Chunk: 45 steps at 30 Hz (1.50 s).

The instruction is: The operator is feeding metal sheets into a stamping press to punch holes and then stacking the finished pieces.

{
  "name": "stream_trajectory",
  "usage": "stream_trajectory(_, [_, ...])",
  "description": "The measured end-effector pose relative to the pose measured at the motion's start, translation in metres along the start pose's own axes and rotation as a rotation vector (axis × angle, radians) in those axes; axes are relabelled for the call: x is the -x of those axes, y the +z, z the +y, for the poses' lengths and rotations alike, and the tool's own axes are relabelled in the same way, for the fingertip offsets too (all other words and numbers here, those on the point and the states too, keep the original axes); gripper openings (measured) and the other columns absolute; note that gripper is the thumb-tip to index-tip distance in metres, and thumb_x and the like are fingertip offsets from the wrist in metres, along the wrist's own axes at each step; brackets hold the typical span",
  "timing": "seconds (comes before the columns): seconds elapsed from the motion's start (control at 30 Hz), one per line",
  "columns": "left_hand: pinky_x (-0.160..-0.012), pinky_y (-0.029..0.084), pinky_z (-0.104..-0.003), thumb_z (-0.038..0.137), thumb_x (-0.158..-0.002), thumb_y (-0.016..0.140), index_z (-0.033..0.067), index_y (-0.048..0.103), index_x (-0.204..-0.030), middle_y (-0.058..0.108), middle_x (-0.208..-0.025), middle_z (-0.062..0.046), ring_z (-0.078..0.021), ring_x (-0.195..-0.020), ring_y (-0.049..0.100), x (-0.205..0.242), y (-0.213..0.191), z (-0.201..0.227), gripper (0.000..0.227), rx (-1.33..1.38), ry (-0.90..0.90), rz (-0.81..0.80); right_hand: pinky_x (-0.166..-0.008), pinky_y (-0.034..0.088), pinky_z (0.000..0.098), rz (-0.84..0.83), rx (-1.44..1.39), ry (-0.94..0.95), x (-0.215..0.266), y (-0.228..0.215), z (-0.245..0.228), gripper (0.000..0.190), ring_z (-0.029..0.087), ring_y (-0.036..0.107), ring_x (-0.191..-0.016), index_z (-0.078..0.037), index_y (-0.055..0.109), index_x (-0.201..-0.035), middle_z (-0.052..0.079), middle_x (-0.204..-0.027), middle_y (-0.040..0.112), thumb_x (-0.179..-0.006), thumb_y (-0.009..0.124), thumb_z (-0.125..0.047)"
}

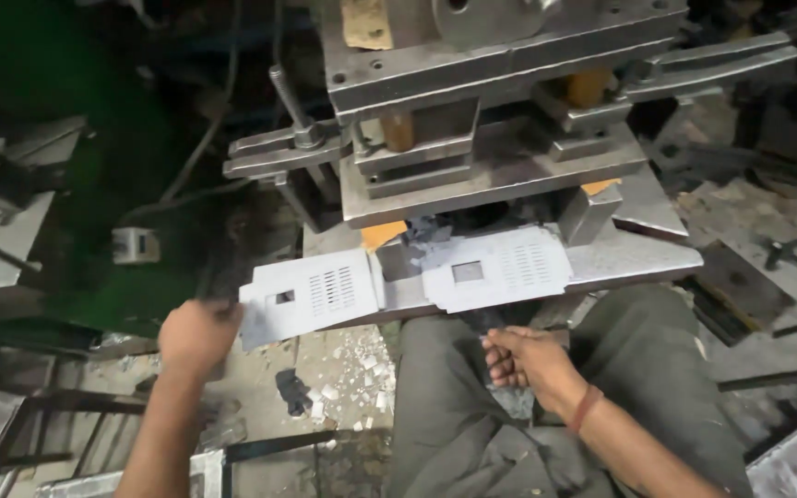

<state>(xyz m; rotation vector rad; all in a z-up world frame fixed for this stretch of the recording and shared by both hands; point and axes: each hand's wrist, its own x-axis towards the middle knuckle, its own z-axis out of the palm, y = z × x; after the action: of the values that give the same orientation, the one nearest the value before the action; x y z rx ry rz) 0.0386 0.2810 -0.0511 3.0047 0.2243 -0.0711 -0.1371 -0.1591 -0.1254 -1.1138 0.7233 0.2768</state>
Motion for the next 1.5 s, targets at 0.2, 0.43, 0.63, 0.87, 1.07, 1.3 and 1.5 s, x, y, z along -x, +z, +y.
stream_trajectory(0.2, [-0.082,0.060,-0.040,0.075,-0.090,0.054,0.0000,0.074,-0.112,0.077,-0.103,-0.018,-0.0329,-0.092,0.075,-0.007,0.008,0.026,0.081,-0.075,-0.056,-0.194,-0.058,0.052,0.0353,-0.072,-0.032,0.024,-0.008,-0.022,0.016,0.022,0.023,0.060,-0.063,0.005,0.070,-0.103,0.015,-0.081,0.066,-0.097,0.066,-0.016])
stream_trajectory(0.43, [-0.076,0.057,-0.036,0.068,-0.098,0.047,0.0017,0.076,-0.096,0.074,-0.090,-0.014,-0.0281,-0.080,0.071,0.000,0.007,0.027,0.072,-0.092,-0.085,-0.248,-0.058,0.052,0.0357,-0.044,-0.042,0.084,-0.006,-0.026,0.015,0.022,0.024,0.059,-0.064,0.006,0.071,-0.103,0.015,-0.081,0.064,-0.098,0.064,-0.015])
stream_trajectory(0.63, [-0.059,0.057,-0.033,0.037,-0.099,0.055,-0.0054,0.069,-0.112,0.071,-0.087,-0.016,-0.0246,-0.069,0.068,0.018,-0.068,0.023,0.046,0.409,-0.061,-0.079,-0.057,0.052,0.0351,-0.042,-0.019,0.068,0.010,-0.014,0.002,0.022,0.023,0.060,-0.061,0.006,0.072,-0.103,0.014,-0.078,0.065,-0.099,0.064,-0.014])
stream_trajectory(0.87, [-0.069,0.053,-0.043,0.016,-0.108,0.057,0.0014,0.062,-0.120,0.060,-0.104,-0.013,-0.0268,-0.088,0.059,0.106,-0.087,0.084,0.019,1.291,-0.258,0.095,-0.057,0.063,0.0264,-0.390,0.255,-0.159,0.056,0.044,-0.039,0.051,0.018,0.071,-0.060,-0.003,0.069,-0.137,0.018,-0.095,0.082,-0.087,0.074,-0.006])
stream_trajectory(1.07, [-0.056,0.066,-0.039,0.016,-0.100,0.055,-0.0044,0.065,-0.119,0.073,-0.096,-0.020,-0.0290,-0.074,0.072,0.115,-0.027,0.231,0.030,1.576,0.048,-0.233,-0.059,0.061,0.0344,0.114,-0.036,-0.568,0.088,0.064,-0.086,0.022,0.024,0.070,-0.057,0.011,0.077,-0.098,0.020,-0.084,0.080,-0.098,0.061,-0.005])
stream_trajectory(1.3, [-0.057,0.066,-0.045,0.018,-0.103,0.059,-0.0012,0.060,-0.127,0.073,-0.101,-0.026,-0.0434,-0.075,0.076,0.057,-0.006,0.301,0.031,1.739,0.108,-0.469,-0.071,0.065,0.0410,0.225,-0.287,-0.548,0.035,0.044,-0.154,0.015,0.028,0.077,-0.069,0.002,0.066,-0.096,0.016,-0.078,0.071,-0.101,0.057,-0.009])
stream_trajectory(1.5, [-0.059,0.067,-0.044,0.025,-0.104,0.055,0.0044,0.055,-0.138,0.076,-0.098,-0.026,-0.0348,-0.074,0.078,0.073,-0.017,0.286,0.040,1.602,0.168,-0.587,-0.103,0.051,0.0601,0.023,-0.449,-0.426,-0.061,0.044,-0.215,0.039,0.052,0.059,-0.122,0.021,0.050,-0.132,0.041,-0.128,0.060,-0.105,0.043,-0.007])
